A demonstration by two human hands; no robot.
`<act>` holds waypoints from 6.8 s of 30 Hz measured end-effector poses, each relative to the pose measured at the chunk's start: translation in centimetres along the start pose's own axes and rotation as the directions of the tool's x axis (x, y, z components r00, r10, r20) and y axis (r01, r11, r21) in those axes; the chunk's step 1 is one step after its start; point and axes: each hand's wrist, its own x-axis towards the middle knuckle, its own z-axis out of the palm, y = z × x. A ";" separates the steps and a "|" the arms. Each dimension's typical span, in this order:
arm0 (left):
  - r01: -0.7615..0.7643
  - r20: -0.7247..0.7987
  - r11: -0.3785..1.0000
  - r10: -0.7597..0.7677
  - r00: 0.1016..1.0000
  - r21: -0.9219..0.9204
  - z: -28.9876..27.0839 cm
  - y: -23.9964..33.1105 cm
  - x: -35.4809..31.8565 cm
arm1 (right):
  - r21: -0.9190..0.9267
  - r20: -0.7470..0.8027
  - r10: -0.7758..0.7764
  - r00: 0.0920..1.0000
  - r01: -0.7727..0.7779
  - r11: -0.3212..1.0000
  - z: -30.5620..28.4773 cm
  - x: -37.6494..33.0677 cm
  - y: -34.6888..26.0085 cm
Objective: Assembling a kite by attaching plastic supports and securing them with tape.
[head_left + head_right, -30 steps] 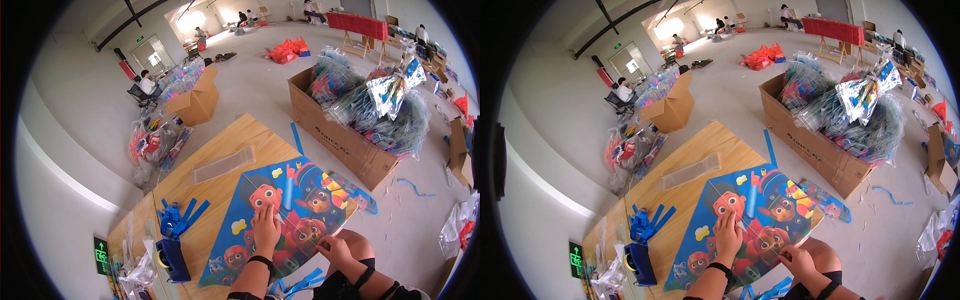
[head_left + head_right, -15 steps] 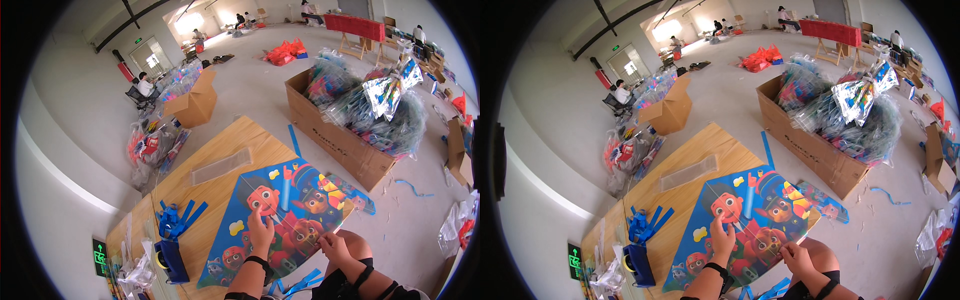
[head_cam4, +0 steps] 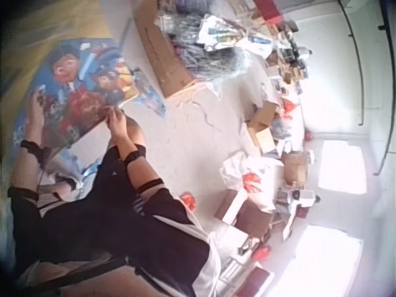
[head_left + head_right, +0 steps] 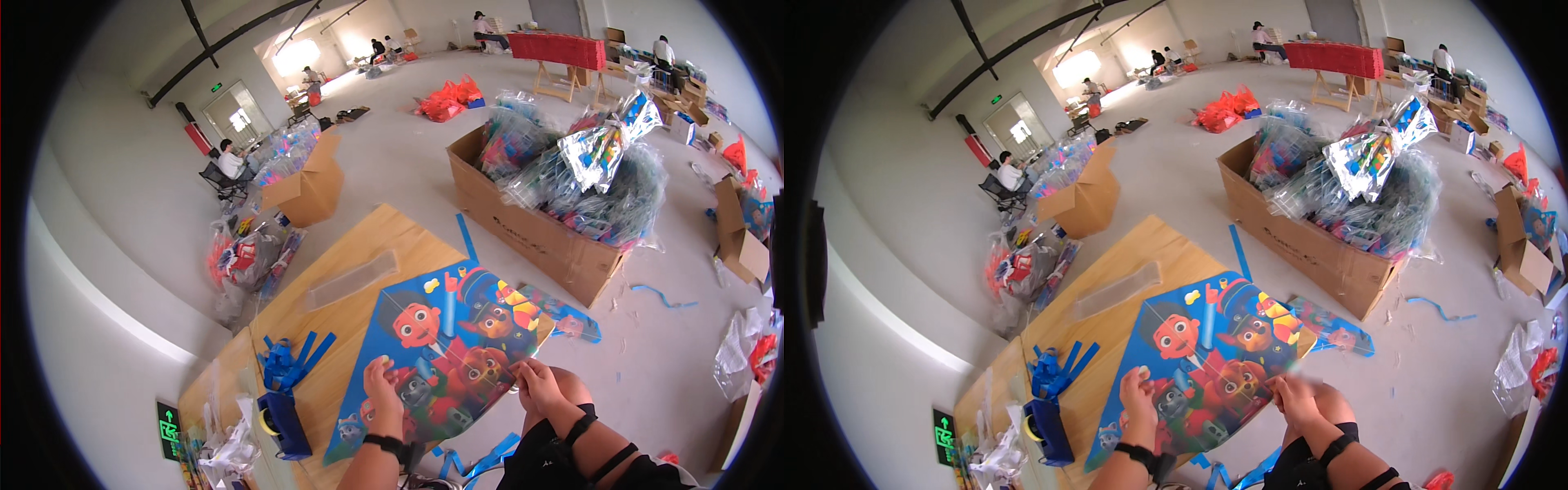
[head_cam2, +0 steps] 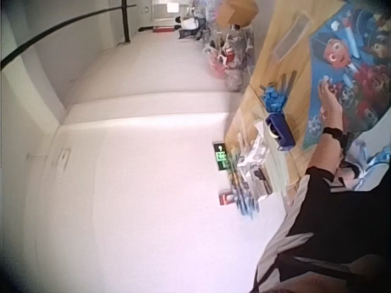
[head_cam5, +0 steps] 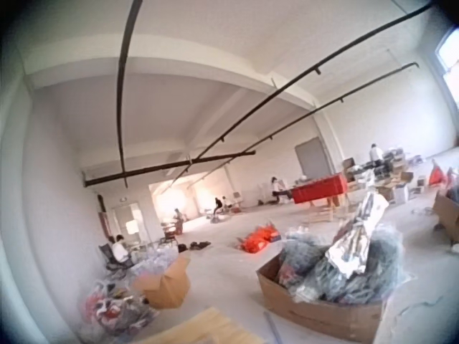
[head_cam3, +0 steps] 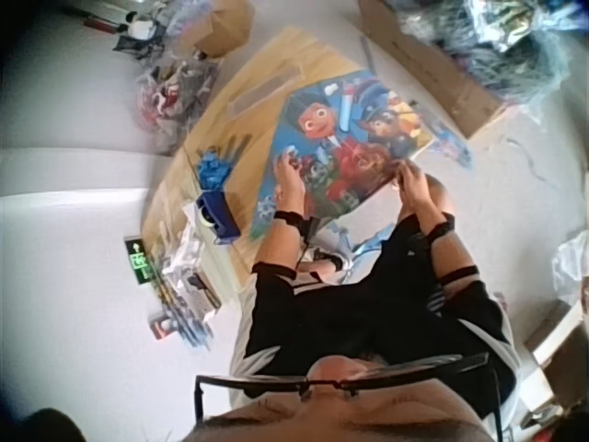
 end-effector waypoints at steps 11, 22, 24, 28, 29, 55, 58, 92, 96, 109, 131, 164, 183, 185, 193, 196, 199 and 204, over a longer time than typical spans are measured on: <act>-0.103 -0.288 0.992 0.121 0.950 0.078 -25.2 6.1 -15.7 | -0.060 -0.020 -0.105 0.994 0.104 0.993 -1.6 -0.1 0.7; -0.188 -0.222 0.552 0.591 0.776 0.812 -37.1 11.9 -5.3 | -0.084 0.102 -0.186 0.977 0.194 0.977 -1.2 -8.0 -4.8; -0.031 -0.275 0.499 0.527 0.804 0.866 -38.0 11.7 -2.6 | -0.087 0.138 -0.255 0.957 0.269 0.959 -0.8 -10.2 -5.9; 0.101 -0.339 0.817 0.121 0.933 0.568 -36.0 12.4 0.4 | -0.094 0.072 -0.311 0.948 0.317 0.944 -3.3 -13.5 -5.8; 0.122 -0.355 0.811 0.110 0.928 0.572 -35.7 12.5 0.7 | -0.095 0.058 -0.320 0.946 0.324 0.941 -3.7 -14.3 -5.9; 0.106 -0.022 0.934 -0.105 0.994 0.342 -34.5 19.0 -9.3 | -0.238 0.191 -0.098 0.977 0.143 0.961 5.3 -16.8 -4.3; 0.125 0.006 0.931 -0.135 0.991 0.343 -35.6 16.1 -15.7 | -0.277 0.302 -0.084 0.950 0.171 0.945 9.0 -17.2 -4.4; 0.314 -0.170 0.944 -0.328 0.929 -0.103 -39.0 8.5 -44.3 | -0.345 0.545 0.368 0.754 -0.199 0.917 47.3 -15.5 17.1; 0.337 -0.184 0.940 -0.341 0.922 -0.055 -38.7 9.7 -44.2 | -0.415 0.497 0.259 0.828 -0.035 0.909 47.4 -15.4 17.4; 0.263 -0.039 0.961 -0.260 0.965 0.089 -38.1 9.6 -44.4 | -0.786 0.461 0.015 0.887 0.400 0.472 47.4 -13.3 20.2; -0.169 0.107 0.790 0.132 0.986 0.589 -29.7 9.9 -38.1 | 0.456 0.588 -0.460 0.665 0.198 0.868 27.3 -19.6 -14.4; 0.082 0.264 0.997 -0.082 0.961 0.013 -22.8 15.0 -32.0 | 0.117 0.336 -0.721 0.605 0.733 0.670 10.7 -18.8 -20.9; -0.272 -0.060 0.896 0.269 0.961 -0.350 -21.4 16.3 -27.2 | 0.303 0.263 -0.485 0.834 0.406 0.862 7.3 -17.7 -15.2; -0.336 -0.067 0.875 0.334 0.940 -0.349 -19.9 19.1 -26.9 | 0.328 0.237 -0.382 0.893 0.297 0.897 6.0 -17.3 -13.0; -0.609 -0.009 0.739 0.634 0.773 -0.286 -15.8 26.5 -27.0 | 0.448 0.301 -0.176 0.937 0.024 0.894 6.7 -19.2 -9.0; -0.671 0.050 0.710 0.694 0.718 -0.216 -14.3 27.8 -26.7 | 0.471 0.260 -0.141 0.955 0.002 0.882 6.3 -18.5 -7.9; -0.673 0.048 0.723 0.686 0.726 -0.158 -12.5 28.2 -26.7 | 0.454 0.149 -0.135 0.980 0.053 0.890 5.7 -17.6 -6.9; -0.647 0.098 0.735 0.672 0.734 -0.202 -10.6 28.3 -25.7 | 0.497 0.160 -0.132 0.978 0.035 0.867 4.3 -16.8 -6.7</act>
